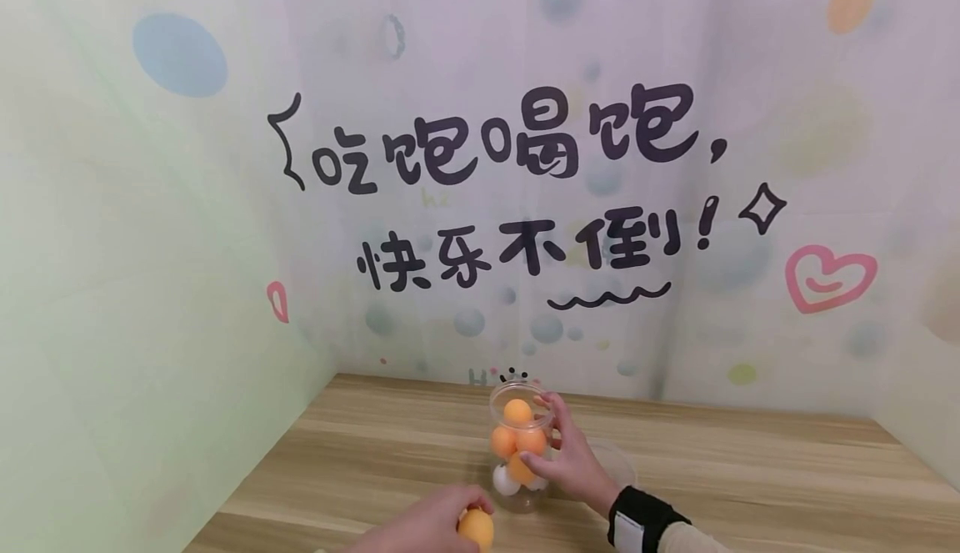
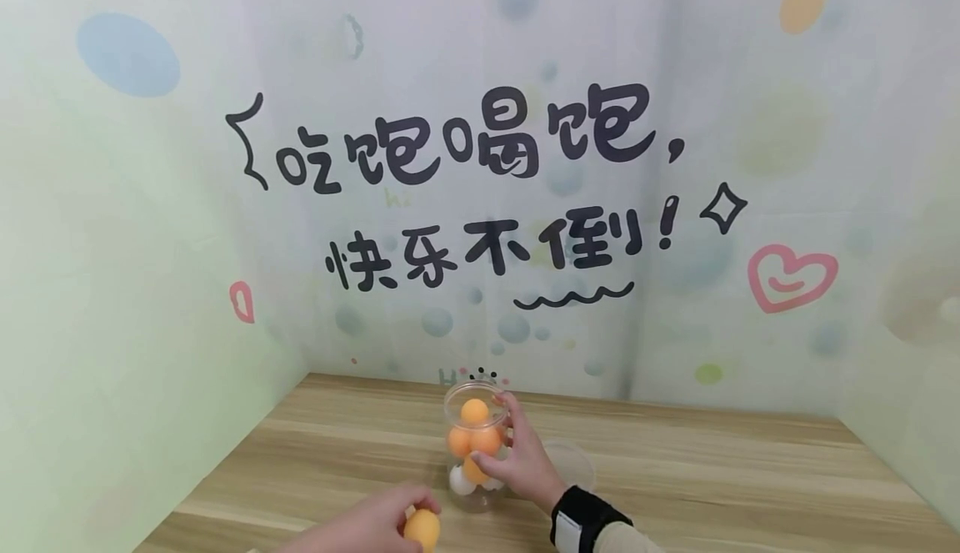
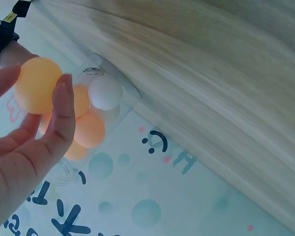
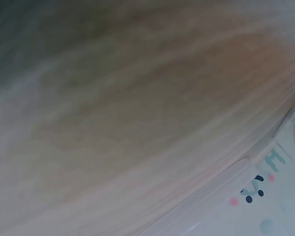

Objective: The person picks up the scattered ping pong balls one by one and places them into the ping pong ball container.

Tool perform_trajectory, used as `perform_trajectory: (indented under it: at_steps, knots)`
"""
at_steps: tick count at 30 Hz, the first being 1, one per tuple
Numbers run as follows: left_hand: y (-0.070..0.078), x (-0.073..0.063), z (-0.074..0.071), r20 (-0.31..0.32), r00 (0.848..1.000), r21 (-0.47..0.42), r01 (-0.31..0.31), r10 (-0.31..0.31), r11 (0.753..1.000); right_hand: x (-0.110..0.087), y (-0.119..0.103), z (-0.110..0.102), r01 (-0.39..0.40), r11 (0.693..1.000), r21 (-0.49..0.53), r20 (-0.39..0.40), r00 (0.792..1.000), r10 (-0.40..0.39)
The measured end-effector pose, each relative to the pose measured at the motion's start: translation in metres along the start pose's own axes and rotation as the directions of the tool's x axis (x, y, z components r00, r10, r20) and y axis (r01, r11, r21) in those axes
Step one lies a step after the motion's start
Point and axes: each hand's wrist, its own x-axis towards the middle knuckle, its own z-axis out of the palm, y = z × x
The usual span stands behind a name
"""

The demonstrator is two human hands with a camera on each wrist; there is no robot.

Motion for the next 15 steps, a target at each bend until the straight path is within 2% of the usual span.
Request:
perform_trajectory:
  at_steps: [3, 8, 15]
  knots:
    - [0.008, -0.001, -0.001, -0.061, 0.997, -0.011, -0.053, 0.052, 0.999, 0.000, 0.000, 0.000, 0.003, 1.000, 0.003, 0.002, 1.000, -0.003]
    - [0.011, 0.005, -0.003, -0.139, 0.981, 0.029, -0.134, 0.136, 0.991, 0.000, 0.001, 0.000, 0.000, 1.000, 0.000, 0.001, 1.000, 0.000]
    - [0.017, 0.012, -0.007, -0.216, 0.965, 0.088, -0.136, 0.152, 0.987, 0.000, 0.001, 0.000, 0.004, 1.000, -0.005, -0.001, 1.000, -0.004]
